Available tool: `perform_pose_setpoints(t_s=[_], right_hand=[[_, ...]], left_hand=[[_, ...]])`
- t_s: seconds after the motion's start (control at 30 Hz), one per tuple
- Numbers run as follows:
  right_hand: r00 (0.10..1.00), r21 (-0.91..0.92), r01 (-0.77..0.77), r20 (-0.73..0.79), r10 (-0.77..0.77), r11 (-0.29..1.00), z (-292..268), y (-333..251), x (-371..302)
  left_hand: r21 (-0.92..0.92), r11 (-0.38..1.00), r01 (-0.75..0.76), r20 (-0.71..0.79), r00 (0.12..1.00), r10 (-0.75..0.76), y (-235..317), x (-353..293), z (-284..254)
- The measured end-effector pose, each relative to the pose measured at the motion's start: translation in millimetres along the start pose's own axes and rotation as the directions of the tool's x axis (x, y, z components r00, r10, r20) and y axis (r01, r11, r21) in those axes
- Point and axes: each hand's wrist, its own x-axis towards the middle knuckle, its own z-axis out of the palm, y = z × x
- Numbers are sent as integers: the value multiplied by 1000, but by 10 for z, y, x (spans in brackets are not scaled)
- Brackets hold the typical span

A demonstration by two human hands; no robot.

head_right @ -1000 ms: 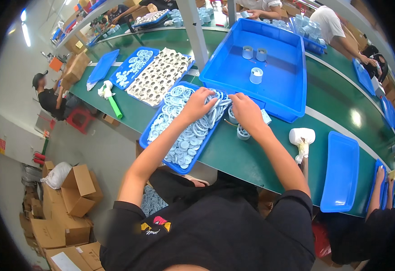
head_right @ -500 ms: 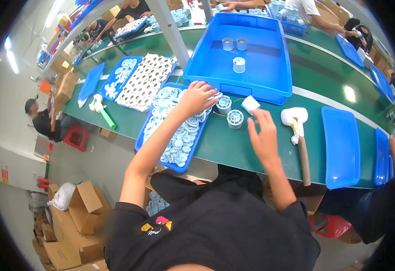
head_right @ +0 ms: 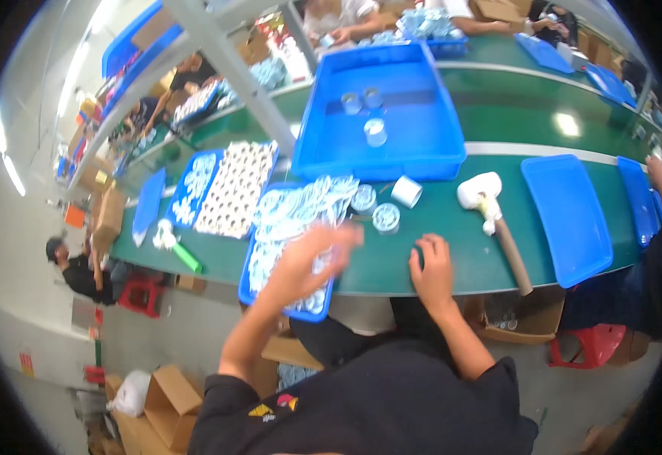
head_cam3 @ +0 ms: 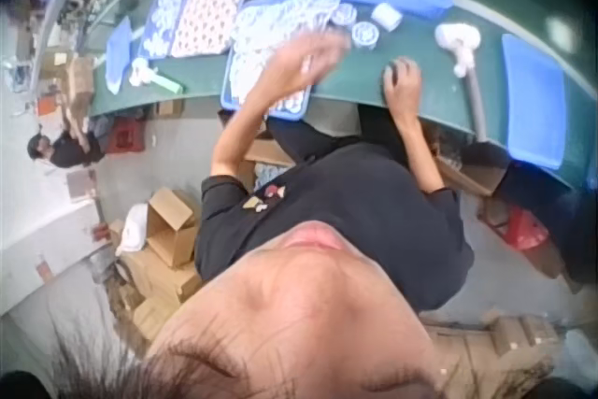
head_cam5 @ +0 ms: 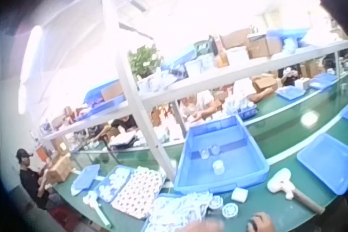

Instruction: Assemble plastic rings onto small electronic components using a rubber mallet on an assembly line.

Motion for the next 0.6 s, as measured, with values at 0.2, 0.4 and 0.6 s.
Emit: perform_pose_setpoints(t_s=[0.2,0.4,0.6], right_hand=[[999,11,-34,-40,34,999,87,-94,-71],[998,104,-54,-27,57,993,-59,-78,-77],[981,938,-192,195,18,289,-1066,-1438,592]], left_hand=[[-692,551,466,557,830,-3,394,-948,983],[-512,166,843,609,492,-622,-1063,-2015,3284],[-55,691,721,-36,690,-723,-2081,-3077,5081]])
